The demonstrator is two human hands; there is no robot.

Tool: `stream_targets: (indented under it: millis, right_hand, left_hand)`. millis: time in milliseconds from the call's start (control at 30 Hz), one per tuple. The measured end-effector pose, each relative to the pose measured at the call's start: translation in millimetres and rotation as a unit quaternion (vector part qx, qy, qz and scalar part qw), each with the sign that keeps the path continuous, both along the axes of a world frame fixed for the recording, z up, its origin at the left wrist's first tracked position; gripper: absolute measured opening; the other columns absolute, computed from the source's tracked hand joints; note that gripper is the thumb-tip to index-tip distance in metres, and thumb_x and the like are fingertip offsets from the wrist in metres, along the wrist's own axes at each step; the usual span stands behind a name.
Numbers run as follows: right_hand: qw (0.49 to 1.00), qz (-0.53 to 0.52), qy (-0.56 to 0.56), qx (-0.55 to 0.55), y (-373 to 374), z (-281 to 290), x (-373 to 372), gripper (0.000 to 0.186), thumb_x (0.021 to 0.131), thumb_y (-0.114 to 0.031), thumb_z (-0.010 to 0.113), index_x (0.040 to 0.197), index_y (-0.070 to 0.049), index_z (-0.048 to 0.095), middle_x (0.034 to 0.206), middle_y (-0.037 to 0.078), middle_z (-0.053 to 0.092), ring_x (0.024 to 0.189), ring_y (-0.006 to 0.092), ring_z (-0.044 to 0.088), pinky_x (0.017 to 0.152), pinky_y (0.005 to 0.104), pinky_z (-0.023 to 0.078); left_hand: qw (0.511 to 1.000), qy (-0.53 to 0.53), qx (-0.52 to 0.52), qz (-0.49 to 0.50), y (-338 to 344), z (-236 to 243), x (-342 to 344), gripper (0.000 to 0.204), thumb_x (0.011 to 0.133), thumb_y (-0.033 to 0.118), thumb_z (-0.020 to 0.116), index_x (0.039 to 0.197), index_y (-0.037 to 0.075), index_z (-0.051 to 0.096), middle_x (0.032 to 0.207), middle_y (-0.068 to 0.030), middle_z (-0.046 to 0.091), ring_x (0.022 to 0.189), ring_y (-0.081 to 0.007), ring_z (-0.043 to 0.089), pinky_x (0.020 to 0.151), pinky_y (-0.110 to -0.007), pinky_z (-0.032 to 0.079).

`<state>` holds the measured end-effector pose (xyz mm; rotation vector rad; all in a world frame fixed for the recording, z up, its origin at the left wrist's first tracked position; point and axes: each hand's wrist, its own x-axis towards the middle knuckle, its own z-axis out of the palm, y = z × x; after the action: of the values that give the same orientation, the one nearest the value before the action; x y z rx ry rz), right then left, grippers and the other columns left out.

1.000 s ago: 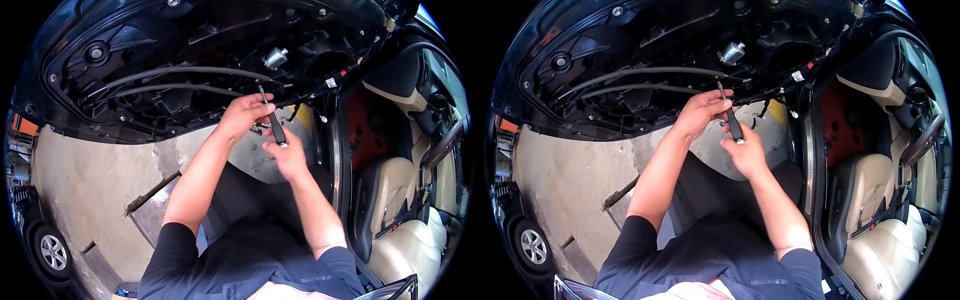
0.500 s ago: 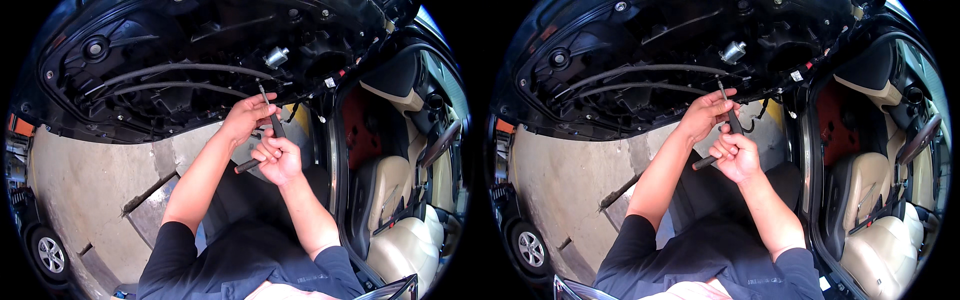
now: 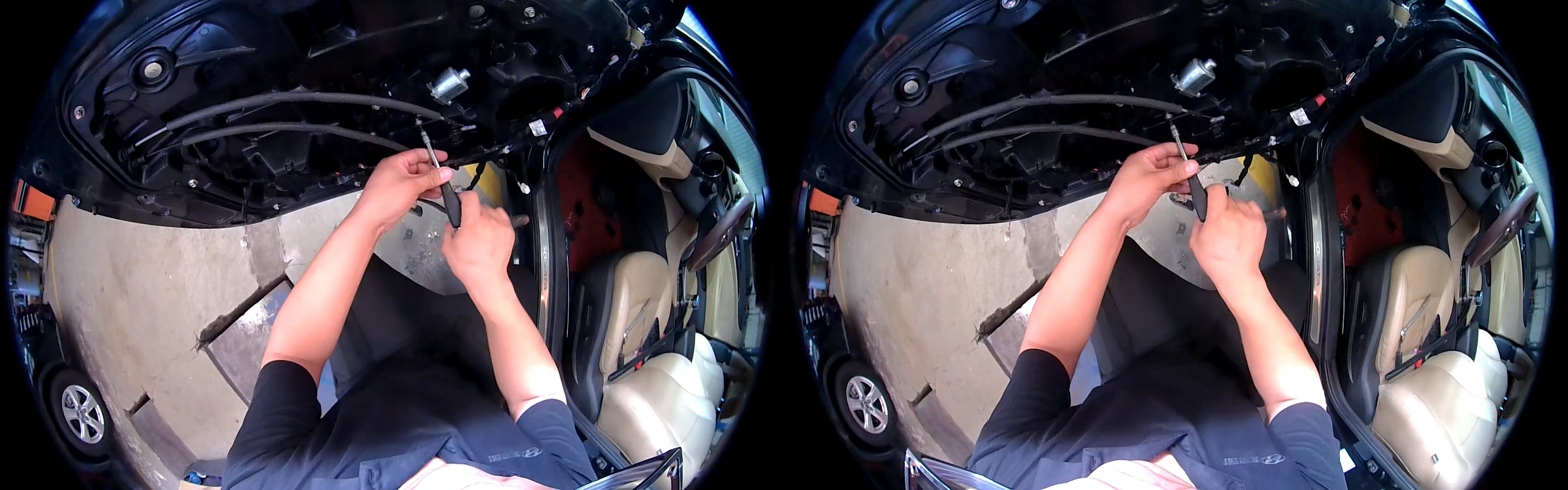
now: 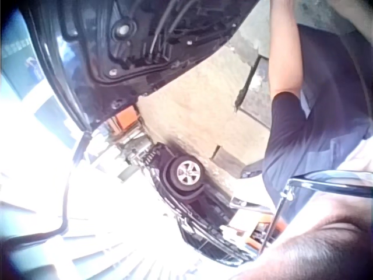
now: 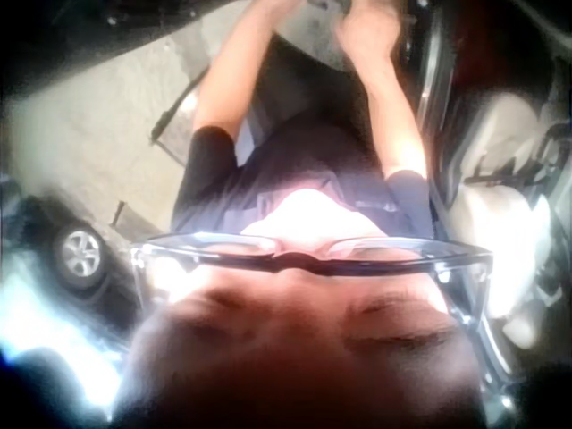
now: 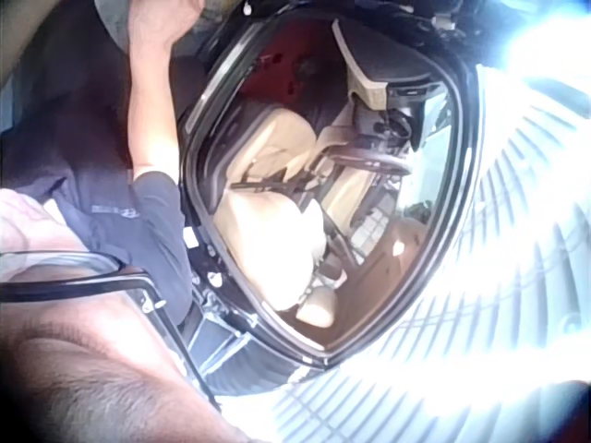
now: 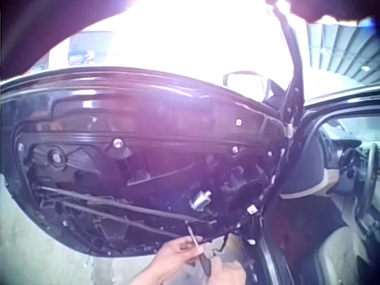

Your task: The person works on the interior of a car door, disconnecting and reconnecting electrical connectors, and using a screwdriver and ratchet to remove and install screws on the door panel.

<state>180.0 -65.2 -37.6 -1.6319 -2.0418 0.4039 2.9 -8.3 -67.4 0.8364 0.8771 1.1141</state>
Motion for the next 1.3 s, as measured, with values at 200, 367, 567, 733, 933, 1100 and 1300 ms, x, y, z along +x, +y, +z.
stream_targets:
  millis: [200,367,567,733,933,1100,1300]
  right_hand:
    - [0.774,0.012,0.539,-0.332,10.9,-38.0,17.3,0.021,0.091,-0.005,0.069,0.112,-0.005,0.067,0.072,0.002,0.066,0.061,0.0206,0.063,0.066,0.0406,0.051]
    - [0.997,0.023,0.058,0.041,1.2,-18.5,6.3,0.025,0.088,-0.008,0.072,0.112,-0.004,0.067,0.077,0.011,0.071,0.066,0.0323,0.069,0.064,0.048,0.051]
    - [0.81,0.017,0.51,-0.287,11.9,-50.7,15.9,0.022,0.094,-0.009,0.071,0.115,-0.006,0.067,0.077,0.003,0.065,0.068,0.0207,0.063,0.068,0.0447,0.052]
    - [0.989,0.04,-0.016,0.142,5.6,-36.7,13.8,0.035,0.093,-0.017,0.08,0.124,-0.009,0.065,0.079,0.002,0.066,0.071,0.0193,0.064,0.069,0.0378,0.052]
    - [0.705,0.025,0.658,-0.262,0.2,-32.1,3.5,0.037,0.112,-0.035,0.068,0.129,-0.002,0.063,0.078,0.004,0.064,0.061,0.0052,0.045,0.058,0.0288,0.037]
    - [0.876,-0.002,0.478,-0.062,2.5,-32.2,-4.2,0.034,0.107,-0.024,0.075,0.131,-0.001,0.067,0.095,0.008,0.073,0.079,0.011,0.064,0.07,0.0302,0.052]
    - [0.968,0.041,0.195,0.151,-3.6,-20.5,0.8,0.042,0.085,0.004,0.076,0.123,-0.015,0.078,0.111,0.011,0.071,0.097,0.0313,0.073,0.087,0.0378,0.059]
  left_hand:
    - [0.99,-0.141,0.002,0.005,-4.6,-4.9,10.5,0.047,0.107,0.011,0.075,0.149,-0.004,0.06,0.126,-0.0144,0.076,0.118,-0.0222,0.076,0.097,-0.033,0.062]
    - [0.999,-0.043,-0.014,0.001,0.8,-0.8,7.1,0.05,0.11,0.013,0.069,0.155,-0.004,0.052,0.124,-0.0109,0.074,0.116,-0.0206,0.074,0.101,-0.035,0.061]
    - [0.984,-0.175,-0.003,0.022,-5.6,3.0,20.0,0.052,0.11,0.012,0.068,0.155,-0.007,0.05,0.125,-0.0123,0.074,0.115,-0.0227,0.075,0.108,-0.039,0.059]
    - [0.999,-0.034,-0.007,0.026,-3.2,2.4,4.8,0.059,0.107,0.004,0.069,0.159,-0.007,0.043,0.127,-0.0168,0.075,0.114,-0.0259,0.078,0.102,-0.037,0.064]
    - [0.956,-0.27,-0.008,0.117,1.8,4.4,22.1,0.036,0.114,0.01,0.054,0.145,-0.008,0.049,0.14,-0.0245,0.064,0.13,-0.0403,0.069,0.114,-0.05,0.059]
    - [0.93,-0.279,-0.08,0.227,37.7,6.2,27.2,0.026,0.118,0.02,0.052,0.125,-0.003,0.059,0.127,-0.0216,0.068,0.123,-0.0366,0.071,0.11,-0.051,0.061]
    - [0.941,-0.269,-0.077,0.192,43.0,-2.9,18.5,0.027,0.118,0.023,0.052,0.122,-0.002,0.062,0.119,-0.0201,0.072,0.114,-0.0331,0.073,0.105,-0.05,0.063]
